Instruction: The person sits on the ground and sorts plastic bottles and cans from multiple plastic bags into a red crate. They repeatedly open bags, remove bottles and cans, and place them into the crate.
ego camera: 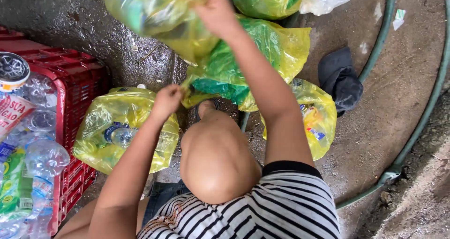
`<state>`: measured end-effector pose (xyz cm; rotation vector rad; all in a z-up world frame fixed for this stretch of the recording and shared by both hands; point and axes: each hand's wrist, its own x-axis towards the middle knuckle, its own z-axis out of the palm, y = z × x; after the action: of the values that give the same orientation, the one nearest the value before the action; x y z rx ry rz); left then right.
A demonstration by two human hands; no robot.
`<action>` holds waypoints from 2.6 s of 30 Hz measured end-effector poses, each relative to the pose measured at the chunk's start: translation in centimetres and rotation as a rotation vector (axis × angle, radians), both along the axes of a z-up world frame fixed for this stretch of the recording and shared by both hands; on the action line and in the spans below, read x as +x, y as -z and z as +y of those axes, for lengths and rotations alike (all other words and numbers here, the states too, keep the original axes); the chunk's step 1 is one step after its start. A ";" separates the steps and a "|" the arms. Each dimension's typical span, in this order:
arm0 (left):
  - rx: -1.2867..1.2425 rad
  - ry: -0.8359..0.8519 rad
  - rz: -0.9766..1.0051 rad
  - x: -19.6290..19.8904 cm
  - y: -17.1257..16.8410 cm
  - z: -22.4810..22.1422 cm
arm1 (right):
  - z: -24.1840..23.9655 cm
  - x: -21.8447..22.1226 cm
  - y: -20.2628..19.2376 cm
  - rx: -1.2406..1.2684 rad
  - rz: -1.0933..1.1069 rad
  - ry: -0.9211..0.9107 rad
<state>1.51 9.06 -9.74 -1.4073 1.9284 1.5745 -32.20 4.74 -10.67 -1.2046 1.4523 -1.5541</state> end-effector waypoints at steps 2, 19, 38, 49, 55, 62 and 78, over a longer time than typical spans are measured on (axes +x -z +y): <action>0.074 -0.206 0.167 -2.1 -1.5 -1.8 | 5.9 -5.2 -2.7 0.081 -0.152 0.114; 0.791 -0.146 0.788 -27.1 -21.3 -6.3 | 34.5 -11.2 -26.3 0.188 -0.296 0.631; -0.593 0.332 0.554 -29.4 -16.0 -5.0 | 8.9 3.3 -2.8 0.008 0.319 0.752; -0.497 0.192 0.368 -22.6 -17.8 -5.8 | 2.3 6.0 -2.5 -0.016 -0.346 0.114; -0.324 0.013 0.383 -17.9 -20.3 -7.3 | -1.4 5.7 -2.4 0.059 -0.152 0.006; -0.264 -0.028 0.381 -16.0 -19.8 -10.4 | -3.6 2.2 -7.6 0.097 0.143 -0.073; 0.047 -0.422 0.542 -20.1 -26.7 -11.7 | 21.6 -16.5 -18.6 0.467 1.552 -0.042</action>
<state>-18.55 -2.68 16.93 -1.5579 1.9188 2.3869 -48.73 26.31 7.91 -2.1759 2.3854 0.1050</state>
